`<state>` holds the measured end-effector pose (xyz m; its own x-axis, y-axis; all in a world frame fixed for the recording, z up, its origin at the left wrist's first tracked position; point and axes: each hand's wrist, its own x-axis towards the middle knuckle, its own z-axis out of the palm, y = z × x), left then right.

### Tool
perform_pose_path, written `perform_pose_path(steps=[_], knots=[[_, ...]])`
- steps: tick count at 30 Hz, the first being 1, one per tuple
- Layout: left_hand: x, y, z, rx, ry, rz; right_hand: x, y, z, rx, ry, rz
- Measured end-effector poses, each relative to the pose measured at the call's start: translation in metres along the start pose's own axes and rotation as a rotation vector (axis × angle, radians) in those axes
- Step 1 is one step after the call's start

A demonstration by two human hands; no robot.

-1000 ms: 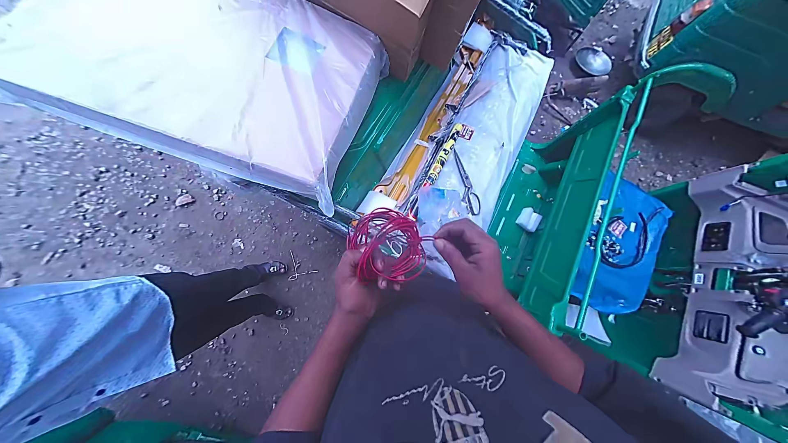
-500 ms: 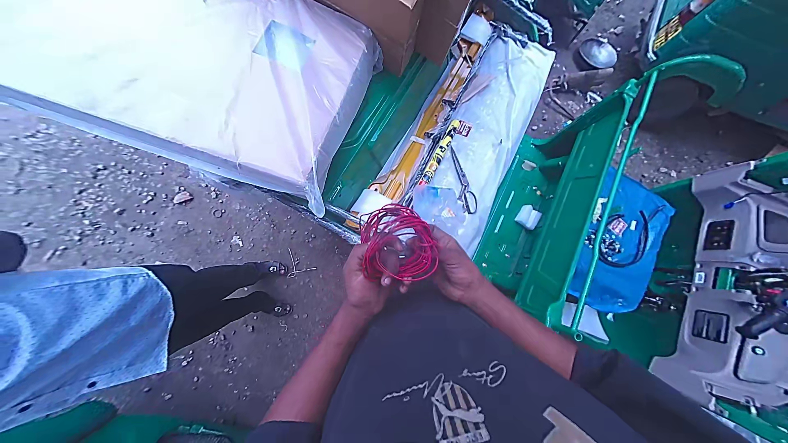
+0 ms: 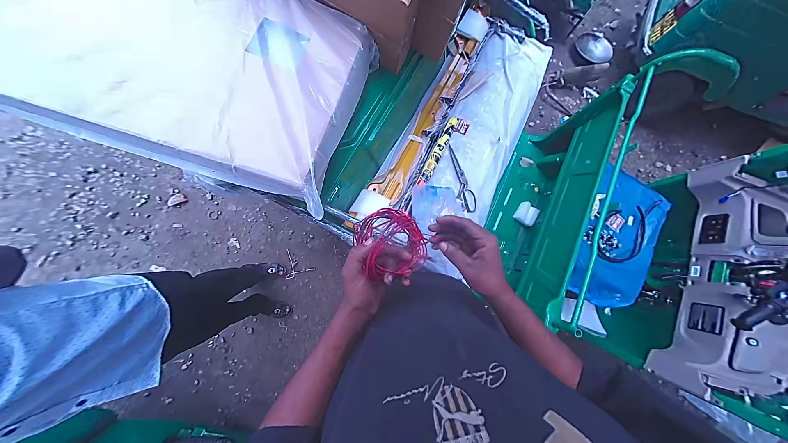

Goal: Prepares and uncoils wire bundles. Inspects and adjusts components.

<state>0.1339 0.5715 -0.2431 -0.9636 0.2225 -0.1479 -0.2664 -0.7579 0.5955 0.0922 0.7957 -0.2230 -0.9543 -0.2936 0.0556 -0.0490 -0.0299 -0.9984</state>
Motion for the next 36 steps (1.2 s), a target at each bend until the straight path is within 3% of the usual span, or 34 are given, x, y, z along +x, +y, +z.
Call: perform_pose_path(steps=[4, 7, 9, 12, 16, 23, 31, 36], knots=[[0.001, 0.002, -0.001, 0.004, -0.029, -0.031, -0.003, 0.006, 0.008, -0.274, -0.034, -0.212], [0.001, 0.005, -0.005, 0.022, -0.03, -0.067, -0.005, 0.003, 0.013, -0.379, 0.007, -0.222], [0.0, 0.008, -0.007, 0.026, 0.043, -0.077, -0.009, -0.002, 0.011, -0.178, 0.018, -0.087], [0.002, 0.015, -0.016, -0.09, 0.138, -0.121, -0.013, -0.001, 0.001, 0.413, 0.075, 0.106], [0.0, 0.016, -0.028, -0.28, -0.011, -0.215, -0.021, 0.011, 0.011, 0.755, 0.083, 0.198], [-0.003, 0.022, -0.037, -0.327, -0.089, -0.216, -0.026, 0.027, 0.036, 0.857, 0.282, 0.285], [0.003, 0.007, -0.017, -0.221, -0.01, -0.317, -0.016, 0.033, 0.061, 1.015, 0.139, 0.494], [0.001, 0.005, -0.009, -0.029, 0.177, -0.281, -0.011, 0.032, 0.052, 0.824, 0.083, 0.501]])
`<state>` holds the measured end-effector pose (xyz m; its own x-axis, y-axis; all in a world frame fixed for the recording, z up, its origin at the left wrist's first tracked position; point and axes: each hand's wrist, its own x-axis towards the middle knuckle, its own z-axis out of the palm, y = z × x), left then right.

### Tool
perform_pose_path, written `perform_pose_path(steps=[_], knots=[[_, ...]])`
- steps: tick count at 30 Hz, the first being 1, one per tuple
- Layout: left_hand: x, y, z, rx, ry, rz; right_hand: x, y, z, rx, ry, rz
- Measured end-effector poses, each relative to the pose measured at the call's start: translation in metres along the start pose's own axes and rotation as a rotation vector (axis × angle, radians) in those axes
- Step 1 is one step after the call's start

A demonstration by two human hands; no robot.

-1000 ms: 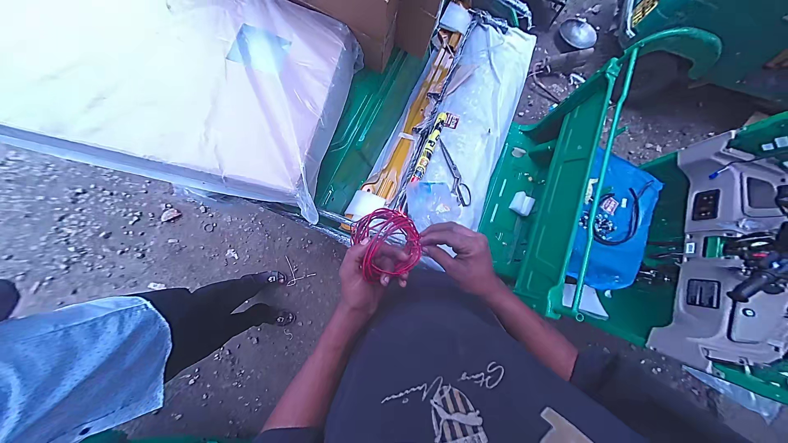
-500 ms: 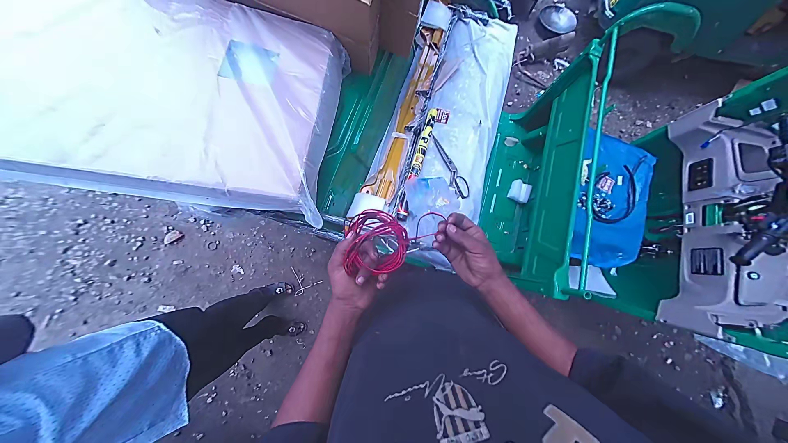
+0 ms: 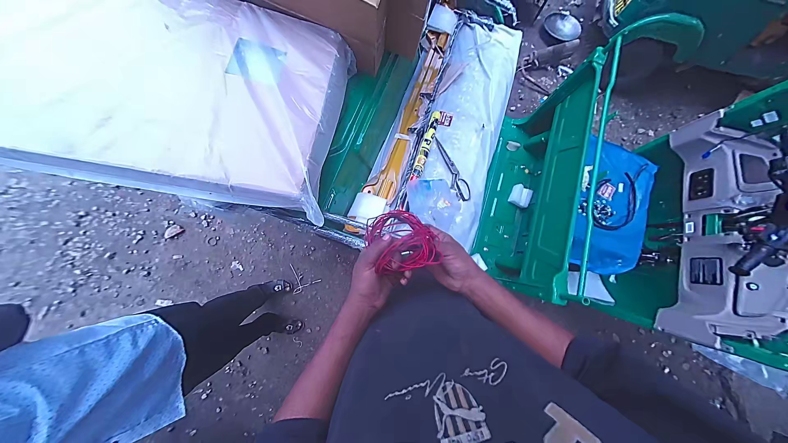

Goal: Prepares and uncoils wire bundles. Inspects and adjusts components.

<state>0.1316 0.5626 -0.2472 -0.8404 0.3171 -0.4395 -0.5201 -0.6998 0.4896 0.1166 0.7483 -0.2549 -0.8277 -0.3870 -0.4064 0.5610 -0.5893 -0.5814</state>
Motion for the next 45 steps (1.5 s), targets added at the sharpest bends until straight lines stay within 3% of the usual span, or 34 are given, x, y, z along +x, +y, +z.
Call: perform_pose_path(steps=[2, 5, 9, 12, 14, 17, 19, 21, 26, 29, 31, 33, 34, 37, 40, 42, 44, 45], knots=[[-0.001, 0.0, 0.004, 0.099, 0.081, 0.03, 0.0, -0.003, -0.006, -0.071, -0.006, 0.004], [-0.002, -0.001, 0.003, 0.197, 0.049, 0.007, 0.003, -0.006, -0.016, -0.189, -0.019, -0.033], [-0.001, -0.002, 0.004, 0.128, 0.035, -0.043, -0.001, -0.019, -0.021, -0.507, 0.075, -0.117], [0.001, 0.0, 0.001, 0.102, 0.124, -0.011, -0.022, -0.02, -0.028, -0.95, 0.33, -0.555], [0.001, 0.002, -0.001, 0.112, 0.152, 0.012, -0.036, -0.021, -0.027, -1.225, 0.254, -0.878], [0.001, -0.001, 0.0, 0.138, 0.133, -0.022, -0.043, -0.013, -0.018, -1.646, 0.116, -1.013], [0.004, -0.002, 0.003, 0.155, 0.126, -0.049, -0.039, -0.011, -0.019, -1.699, 0.105, -1.053], [0.01, 0.003, 0.003, 0.168, 0.173, -0.065, -0.04, -0.016, -0.017, -1.468, 0.102, -0.974], [0.028, 0.003, -0.004, 0.087, 0.255, -0.104, -0.059, -0.021, -0.04, -0.52, 0.129, -0.565], [0.044, -0.004, -0.005, 0.014, 0.211, -0.127, -0.066, -0.025, -0.063, -0.027, -0.018, -0.363], [0.058, -0.014, -0.005, -0.04, 0.234, -0.139, -0.069, -0.032, -0.078, 0.142, -0.154, -0.318], [0.073, -0.023, -0.002, -0.051, 0.285, -0.135, -0.067, -0.045, -0.092, 0.156, -0.204, -0.328], [0.079, -0.028, 0.001, -0.047, 0.308, -0.134, -0.068, -0.053, -0.099, 0.093, -0.148, -0.33], [0.099, -0.04, 0.008, -0.072, 0.359, -0.079, -0.057, -0.077, -0.13, -0.301, 0.119, -0.326], [0.125, -0.046, 0.007, -0.237, 0.377, 0.087, -0.035, -0.086, -0.172, -0.681, 0.173, -0.262], [0.14, -0.045, 0.011, -0.267, 0.481, 0.174, -0.022, -0.087, -0.189, -0.856, 0.169, -0.261], [0.147, -0.045, 0.015, -0.071, 0.633, 0.198, -0.013, -0.089, -0.197, -0.891, 0.1, -0.243], [0.145, -0.049, 0.019, 0.145, 0.731, 0.211, -0.01, -0.089, -0.201, -0.862, 0.061, -0.226]])
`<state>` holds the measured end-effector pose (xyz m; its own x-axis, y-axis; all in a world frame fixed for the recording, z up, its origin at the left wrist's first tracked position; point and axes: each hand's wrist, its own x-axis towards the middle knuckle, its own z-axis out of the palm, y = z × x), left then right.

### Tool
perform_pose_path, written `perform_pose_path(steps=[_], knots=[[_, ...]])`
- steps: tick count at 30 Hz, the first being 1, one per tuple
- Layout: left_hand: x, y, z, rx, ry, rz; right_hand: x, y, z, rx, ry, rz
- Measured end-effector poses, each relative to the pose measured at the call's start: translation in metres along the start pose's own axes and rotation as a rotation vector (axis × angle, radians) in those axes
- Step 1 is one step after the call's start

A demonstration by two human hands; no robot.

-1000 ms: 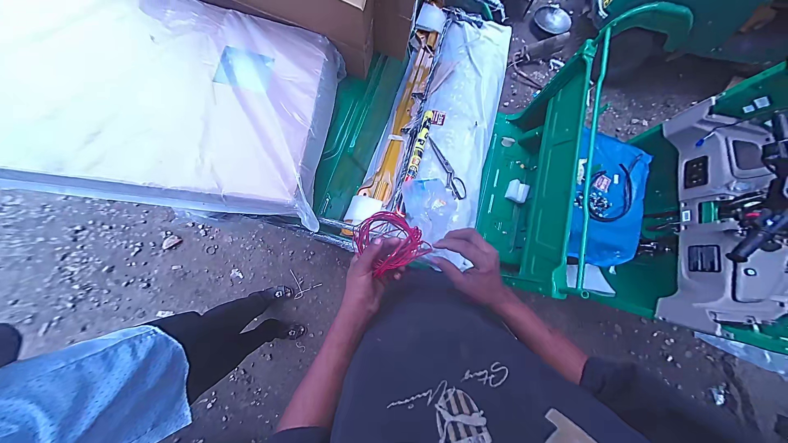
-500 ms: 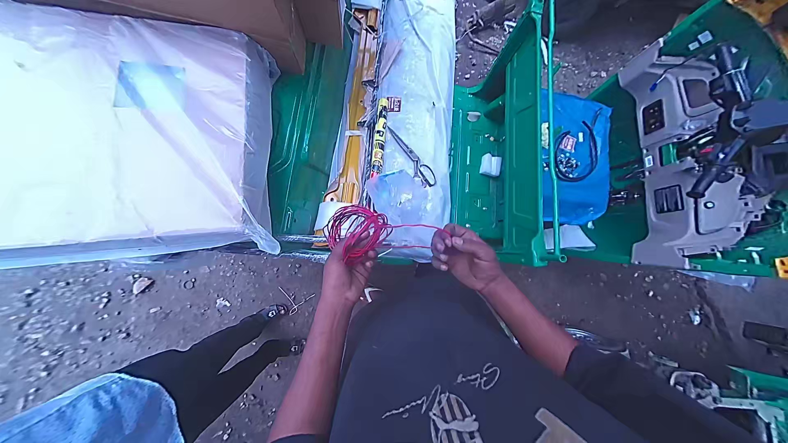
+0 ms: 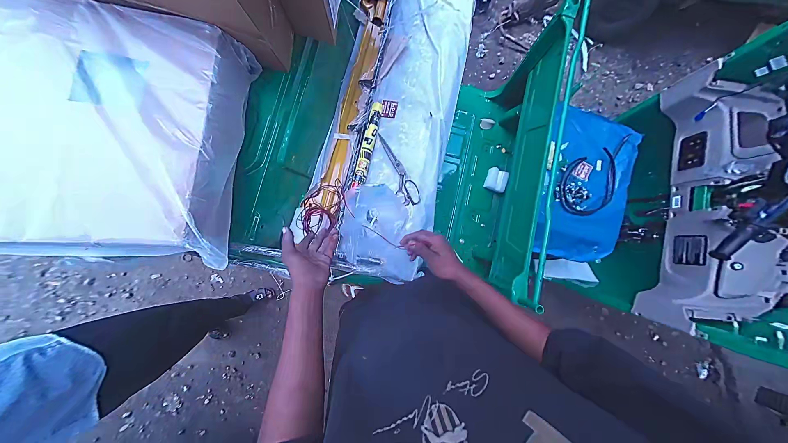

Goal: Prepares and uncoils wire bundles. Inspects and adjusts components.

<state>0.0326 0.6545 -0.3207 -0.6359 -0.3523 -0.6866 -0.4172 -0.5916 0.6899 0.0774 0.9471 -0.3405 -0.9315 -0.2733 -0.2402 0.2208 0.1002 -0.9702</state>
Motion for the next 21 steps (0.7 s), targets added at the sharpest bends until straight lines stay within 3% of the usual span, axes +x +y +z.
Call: perform_pose_path(steps=[2, 3, 5, 6, 8, 10, 13, 17, 21], knots=[[-0.022, -0.013, 0.005, 0.454, 0.072, 0.342, 0.006, 0.001, -0.008, 0.051, -0.06, -0.024], [-0.034, -0.023, 0.004, 0.678, 0.024, 0.583, 0.006, -0.002, -0.013, 0.042, -0.088, -0.053], [-0.052, -0.038, 0.009, 1.06, -0.25, 0.966, 0.006, -0.017, -0.022, 0.043, -0.163, -0.102], [-0.057, -0.044, 0.02, 1.232, -0.43, 1.037, 0.008, -0.027, -0.027, 0.093, -0.202, -0.116], [-0.059, -0.057, 0.047, 1.403, -0.677, 1.035, 0.019, -0.046, -0.038, 0.267, -0.244, -0.143], [-0.054, -0.063, 0.064, 1.314, -0.755, 0.963, 0.035, -0.065, -0.054, 0.345, -0.228, -0.145], [-0.038, -0.045, 0.066, 1.216, -0.697, 0.913, 0.055, -0.086, -0.088, 0.403, -0.184, -0.069], [-0.012, 0.007, 0.058, 1.24, -0.653, 0.963, 0.094, -0.074, -0.121, 0.665, -0.185, -0.109], [0.015, 0.038, 0.049, 1.237, -0.63, 1.05, 0.121, -0.087, -0.132, 0.717, -0.021, -0.124]])
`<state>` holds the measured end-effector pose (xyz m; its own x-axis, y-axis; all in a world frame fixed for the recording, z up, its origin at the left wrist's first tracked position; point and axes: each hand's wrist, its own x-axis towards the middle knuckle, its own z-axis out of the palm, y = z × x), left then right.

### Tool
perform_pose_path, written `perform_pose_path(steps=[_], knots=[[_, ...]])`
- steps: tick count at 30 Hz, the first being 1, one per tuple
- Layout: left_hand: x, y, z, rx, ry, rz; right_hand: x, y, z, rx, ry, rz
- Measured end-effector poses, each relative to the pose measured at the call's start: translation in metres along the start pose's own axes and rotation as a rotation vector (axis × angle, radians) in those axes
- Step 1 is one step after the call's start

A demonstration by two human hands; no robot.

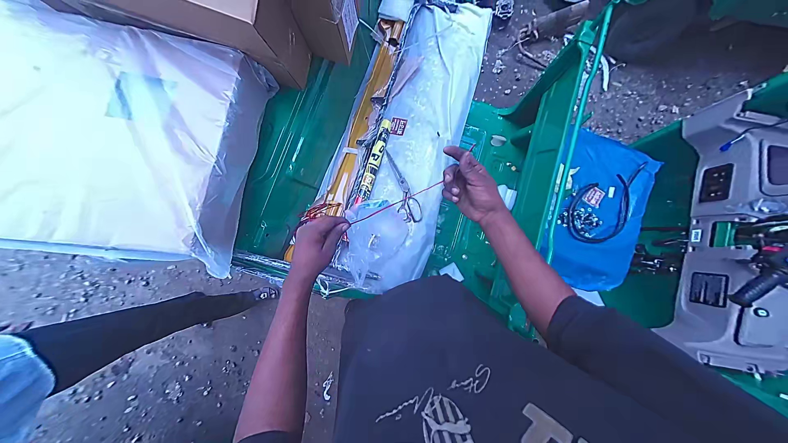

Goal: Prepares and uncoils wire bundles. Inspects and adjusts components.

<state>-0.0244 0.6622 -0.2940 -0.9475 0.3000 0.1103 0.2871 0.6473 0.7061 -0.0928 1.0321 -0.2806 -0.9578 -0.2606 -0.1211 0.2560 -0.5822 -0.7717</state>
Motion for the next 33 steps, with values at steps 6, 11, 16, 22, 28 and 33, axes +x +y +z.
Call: perform_pose_path(steps=[6, 11, 16, 22, 28, 33], knots=[[0.0, -0.044, -0.03, -0.004, 0.101, -0.07, 0.056, -0.033, -0.037, -0.024, 0.313, -0.11], [0.007, -0.065, -0.034, -0.069, 0.187, -0.114, 0.103, -0.073, -0.077, -0.064, 0.453, -0.153], [0.021, -0.069, -0.024, -0.093, 0.24, -0.131, 0.133, -0.085, -0.09, -0.112, 0.505, -0.135], [0.023, -0.077, -0.027, -0.079, 0.236, -0.145, 0.149, -0.082, -0.091, -0.105, 0.524, -0.137], [0.006, -0.09, -0.029, -0.095, 0.22, -0.216, 0.16, -0.08, -0.105, -0.088, 0.58, -0.125], [0.0, -0.093, -0.028, -0.073, 0.235, -0.216, 0.168, -0.078, -0.109, -0.108, 0.572, -0.098]])
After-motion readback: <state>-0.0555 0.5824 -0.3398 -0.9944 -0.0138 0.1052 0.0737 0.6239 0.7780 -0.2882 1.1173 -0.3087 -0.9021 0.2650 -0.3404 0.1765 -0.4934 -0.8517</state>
